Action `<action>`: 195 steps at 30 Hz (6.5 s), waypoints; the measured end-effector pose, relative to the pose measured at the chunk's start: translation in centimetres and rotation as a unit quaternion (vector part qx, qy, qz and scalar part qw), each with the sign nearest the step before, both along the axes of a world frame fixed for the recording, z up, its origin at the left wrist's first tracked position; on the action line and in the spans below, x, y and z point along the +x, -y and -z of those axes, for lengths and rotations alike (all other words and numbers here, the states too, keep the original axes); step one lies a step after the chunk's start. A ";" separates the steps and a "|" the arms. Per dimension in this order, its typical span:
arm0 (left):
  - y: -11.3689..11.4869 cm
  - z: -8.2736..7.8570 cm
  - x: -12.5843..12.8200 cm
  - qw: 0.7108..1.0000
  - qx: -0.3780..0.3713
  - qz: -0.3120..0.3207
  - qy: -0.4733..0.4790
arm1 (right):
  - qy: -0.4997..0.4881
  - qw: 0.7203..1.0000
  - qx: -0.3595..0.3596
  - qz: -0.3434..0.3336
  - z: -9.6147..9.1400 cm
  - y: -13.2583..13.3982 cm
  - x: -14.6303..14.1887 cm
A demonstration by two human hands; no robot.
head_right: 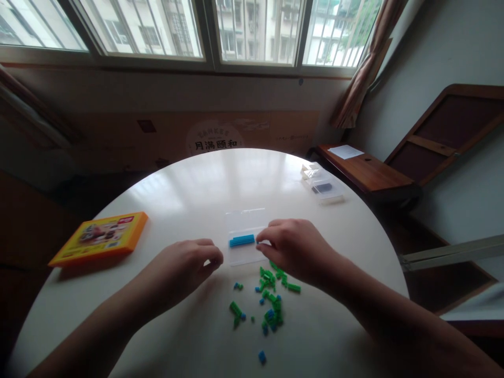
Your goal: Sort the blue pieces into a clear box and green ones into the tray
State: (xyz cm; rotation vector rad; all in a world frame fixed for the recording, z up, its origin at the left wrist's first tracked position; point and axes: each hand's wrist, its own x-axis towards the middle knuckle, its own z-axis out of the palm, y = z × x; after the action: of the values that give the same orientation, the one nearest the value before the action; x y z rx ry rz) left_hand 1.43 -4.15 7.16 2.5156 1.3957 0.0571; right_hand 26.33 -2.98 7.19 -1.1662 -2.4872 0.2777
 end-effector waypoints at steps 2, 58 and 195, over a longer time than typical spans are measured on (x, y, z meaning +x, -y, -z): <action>-0.1 0.1 0.0 1.000 0.002 -0.002 0.008 | 0.022 0.999 -0.003 0.030 0.5 -1.1 -0.1; 0.1 0.4 0.1 1.000 -0.010 -0.001 0.007 | 0.100 0.991 -0.015 0.092 2.8 -2.0 -1.5; -0.1 2.8 1.4 0.976 -0.040 -0.137 0.164 | 0.117 0.986 -0.001 0.122 3.2 -2.3 -1.9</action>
State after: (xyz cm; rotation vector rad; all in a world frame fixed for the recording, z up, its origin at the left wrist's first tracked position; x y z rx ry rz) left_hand 2.80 -4.01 4.38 2.1124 1.5532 0.4393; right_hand 24.40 -0.65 3.99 -1.5672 -2.5002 0.0798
